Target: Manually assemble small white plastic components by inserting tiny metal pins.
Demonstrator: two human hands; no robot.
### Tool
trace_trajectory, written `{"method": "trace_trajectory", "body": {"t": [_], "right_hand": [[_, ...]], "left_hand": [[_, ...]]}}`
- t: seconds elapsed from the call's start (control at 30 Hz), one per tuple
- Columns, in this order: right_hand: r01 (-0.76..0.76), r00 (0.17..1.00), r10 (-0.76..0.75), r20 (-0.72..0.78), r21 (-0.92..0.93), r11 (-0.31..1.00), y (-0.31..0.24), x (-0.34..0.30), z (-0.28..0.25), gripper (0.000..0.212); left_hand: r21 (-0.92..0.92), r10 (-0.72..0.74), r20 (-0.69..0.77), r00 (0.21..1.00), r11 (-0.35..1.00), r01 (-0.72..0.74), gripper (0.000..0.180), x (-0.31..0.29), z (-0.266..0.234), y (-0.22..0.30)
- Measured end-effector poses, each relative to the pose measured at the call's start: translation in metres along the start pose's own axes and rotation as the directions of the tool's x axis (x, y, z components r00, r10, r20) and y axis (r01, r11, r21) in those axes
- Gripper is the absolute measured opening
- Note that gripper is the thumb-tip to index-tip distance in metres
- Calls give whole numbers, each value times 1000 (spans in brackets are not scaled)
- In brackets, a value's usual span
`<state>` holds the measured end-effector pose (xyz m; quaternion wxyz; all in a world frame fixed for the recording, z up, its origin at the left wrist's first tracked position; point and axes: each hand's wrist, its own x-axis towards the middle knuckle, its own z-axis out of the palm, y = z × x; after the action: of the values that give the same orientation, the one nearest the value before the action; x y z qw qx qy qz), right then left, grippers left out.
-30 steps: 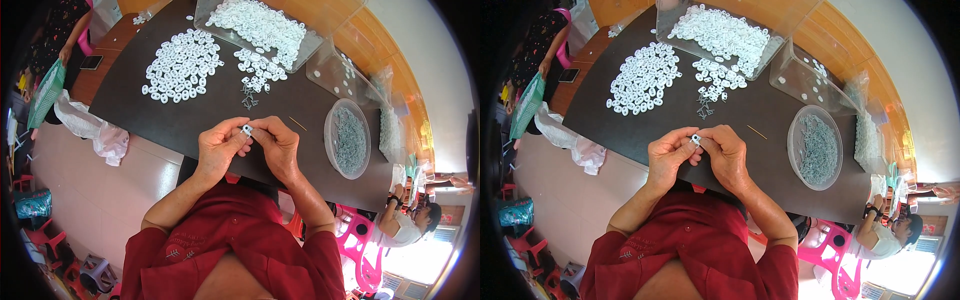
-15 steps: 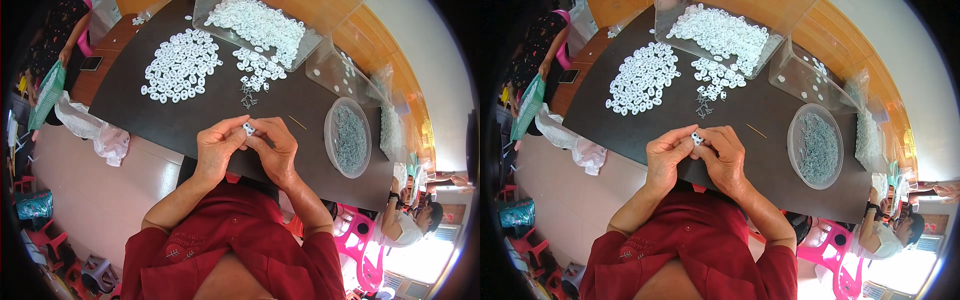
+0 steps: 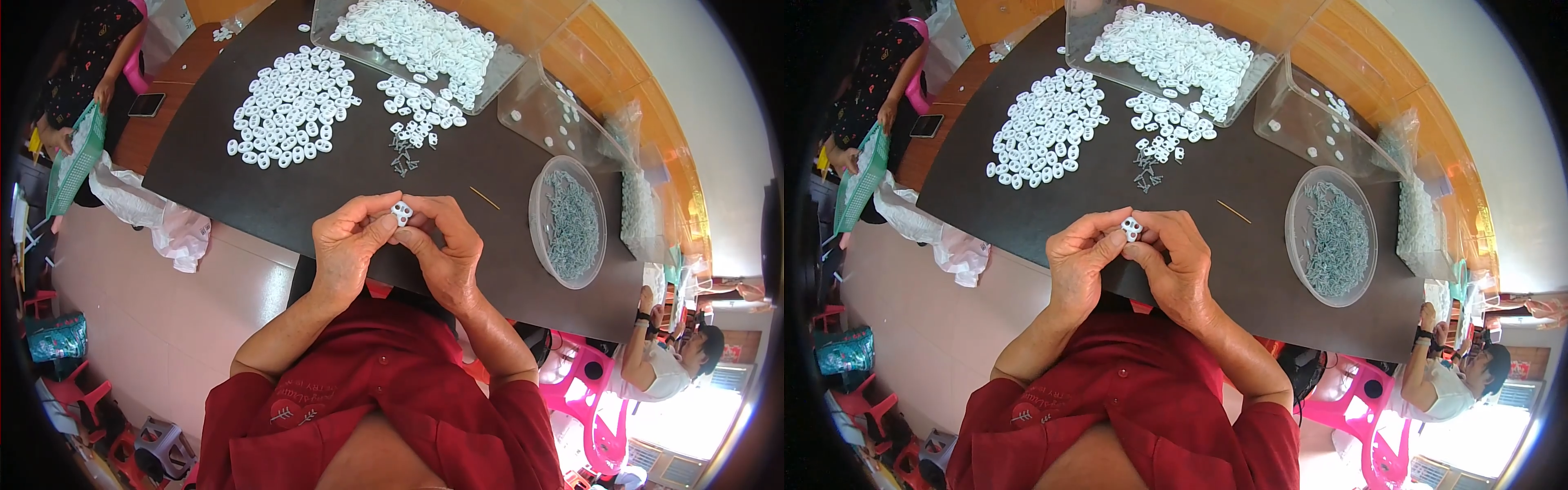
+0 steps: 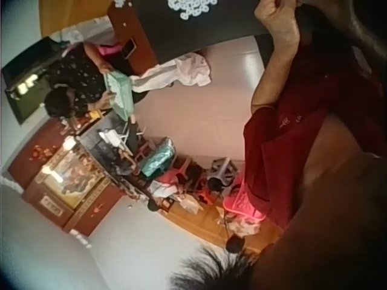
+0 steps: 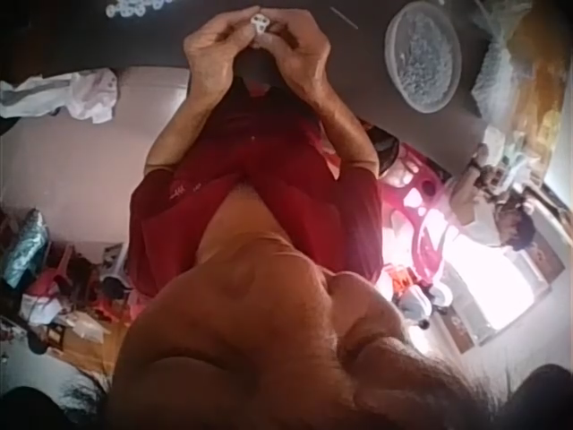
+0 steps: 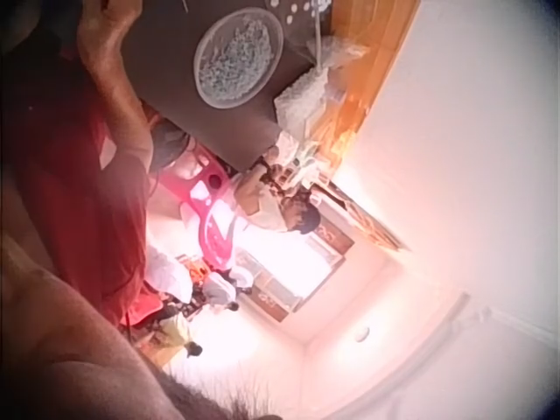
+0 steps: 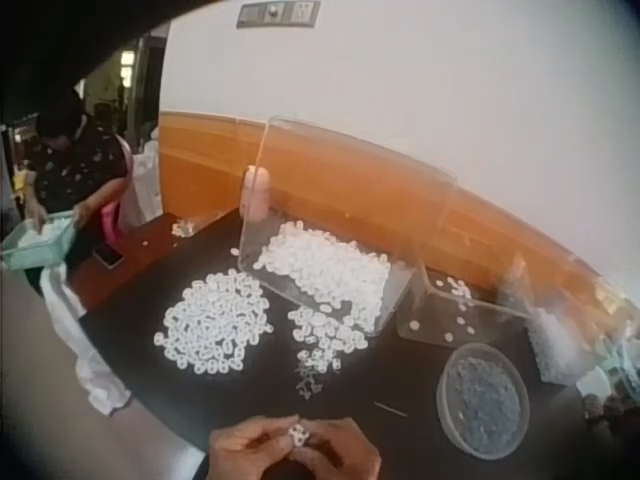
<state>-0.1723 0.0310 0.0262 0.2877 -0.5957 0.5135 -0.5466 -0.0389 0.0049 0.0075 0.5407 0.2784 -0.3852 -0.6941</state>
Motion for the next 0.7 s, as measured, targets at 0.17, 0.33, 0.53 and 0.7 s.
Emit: {"method": "trace_trajectory", "body": {"t": [0.17, 0.33, 0.53, 0.7], "right_hand": [[23, 999, -23, -27, 0, 1000, 1, -2, 0, 29], [129, 992, -129, 4, -107, 986, 7, -5, 0, 28], [147, 986, -154, -65, -103, 984, 9, -10, 7, 27], [200, 967, -223, -125, -171, 965, 10, -11, 13, 25]], "left_hand": [[-6, 5, 3, 1000, 1000, -5, 24, -2, 2, 1], [-24, 59, 3, 998, 998, -59, 25, -3, 6, -2], [35, 100, -18, 995, 994, -100, 24, -6, 9, -4], [50, 145, -45, 988, 988, -143, 22, -9, 12, -6]]}}
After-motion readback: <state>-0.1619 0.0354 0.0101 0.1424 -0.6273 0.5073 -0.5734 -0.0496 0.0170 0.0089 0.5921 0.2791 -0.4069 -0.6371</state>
